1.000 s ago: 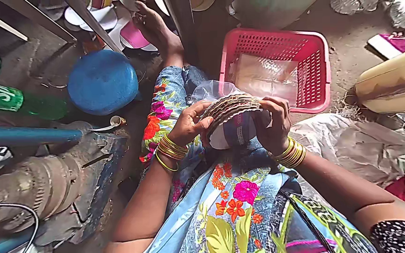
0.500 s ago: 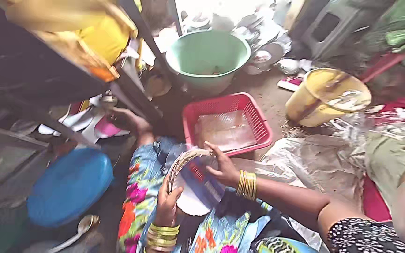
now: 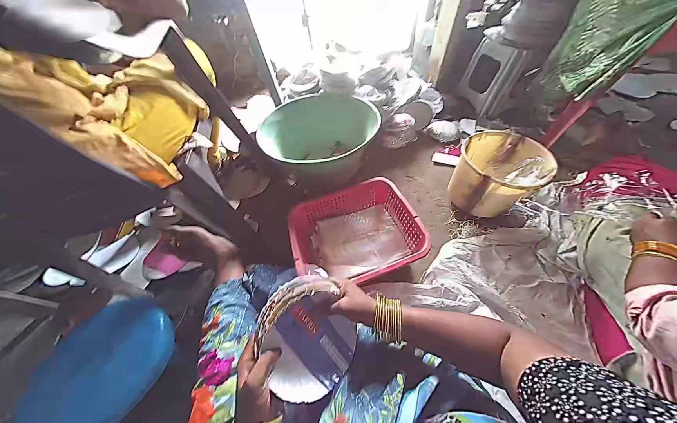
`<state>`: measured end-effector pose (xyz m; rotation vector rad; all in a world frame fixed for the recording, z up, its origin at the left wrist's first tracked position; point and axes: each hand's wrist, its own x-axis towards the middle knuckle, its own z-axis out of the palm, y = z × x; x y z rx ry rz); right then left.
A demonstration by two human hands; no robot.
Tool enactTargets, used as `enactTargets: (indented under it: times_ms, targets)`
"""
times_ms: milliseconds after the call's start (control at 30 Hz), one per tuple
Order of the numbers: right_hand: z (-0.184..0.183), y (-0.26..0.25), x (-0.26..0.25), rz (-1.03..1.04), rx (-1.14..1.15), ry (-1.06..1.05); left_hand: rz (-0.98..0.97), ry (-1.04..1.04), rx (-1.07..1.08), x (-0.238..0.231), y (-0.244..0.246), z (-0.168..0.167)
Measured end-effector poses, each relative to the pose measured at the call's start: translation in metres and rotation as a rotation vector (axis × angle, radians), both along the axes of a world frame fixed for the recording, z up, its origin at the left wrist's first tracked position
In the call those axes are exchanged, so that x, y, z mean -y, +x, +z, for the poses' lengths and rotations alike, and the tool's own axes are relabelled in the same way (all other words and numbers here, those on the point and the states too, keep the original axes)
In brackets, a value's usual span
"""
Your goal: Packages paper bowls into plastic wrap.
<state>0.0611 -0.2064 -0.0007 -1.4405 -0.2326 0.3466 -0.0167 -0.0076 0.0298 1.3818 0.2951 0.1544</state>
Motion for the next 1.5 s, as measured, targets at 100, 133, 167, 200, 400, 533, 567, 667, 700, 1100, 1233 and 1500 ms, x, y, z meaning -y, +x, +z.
enactTargets:
  times_ms: [100,133,167,200,400,533,567,667,700,1100,1233,1500]
  targets:
    - [0.012,-0.007,0.003,-0.102,0.147,-0.219,0.029,0.016,-0.088,0.005,0.005,0.001]
    - [0.016,-0.010,0.002,-0.151,0.227,-0.268,0.040,0.011,-0.109,0.007,0.006,0.002]
    - [0.017,-0.013,-0.001,-0.197,0.308,-0.307,0.052,-0.004,-0.119,0.008,0.006,0.002]
    - [0.019,-0.015,-0.004,-0.231,0.392,-0.346,0.066,-0.024,-0.109,0.008,0.007,0.002]
    - [0.033,-0.045,-0.028,-0.324,0.926,-0.545,0.329,-0.145,0.091,-0.005,0.011,-0.024]
    - [0.042,-0.054,-0.035,-0.276,1.004,-0.563,0.463,-0.079,0.152,-0.009,0.012,-0.025]
    - [0.043,-0.054,-0.035,-0.266,1.002,-0.557,0.449,-0.071,0.138,-0.012,0.010,-0.025]
    - [0.035,-0.049,-0.031,-0.295,1.091,-0.466,0.410,0.065,0.264,-0.016,0.001,-0.028]
    - [0.033,-0.047,-0.027,-0.296,1.138,-0.419,0.441,0.151,0.398,-0.016,0.001,-0.032]
    - [-0.036,-0.042,0.025,-0.079,1.115,-0.382,-0.187,0.832,0.630,-0.040,-0.016,-0.054]
    - [-0.030,-0.036,0.020,-0.114,1.030,-0.368,-0.109,0.797,0.696,-0.034,-0.010,-0.056]
    - [-0.022,-0.027,0.005,-0.173,0.788,-0.374,-0.005,0.843,0.619,-0.028,-0.003,-0.058]
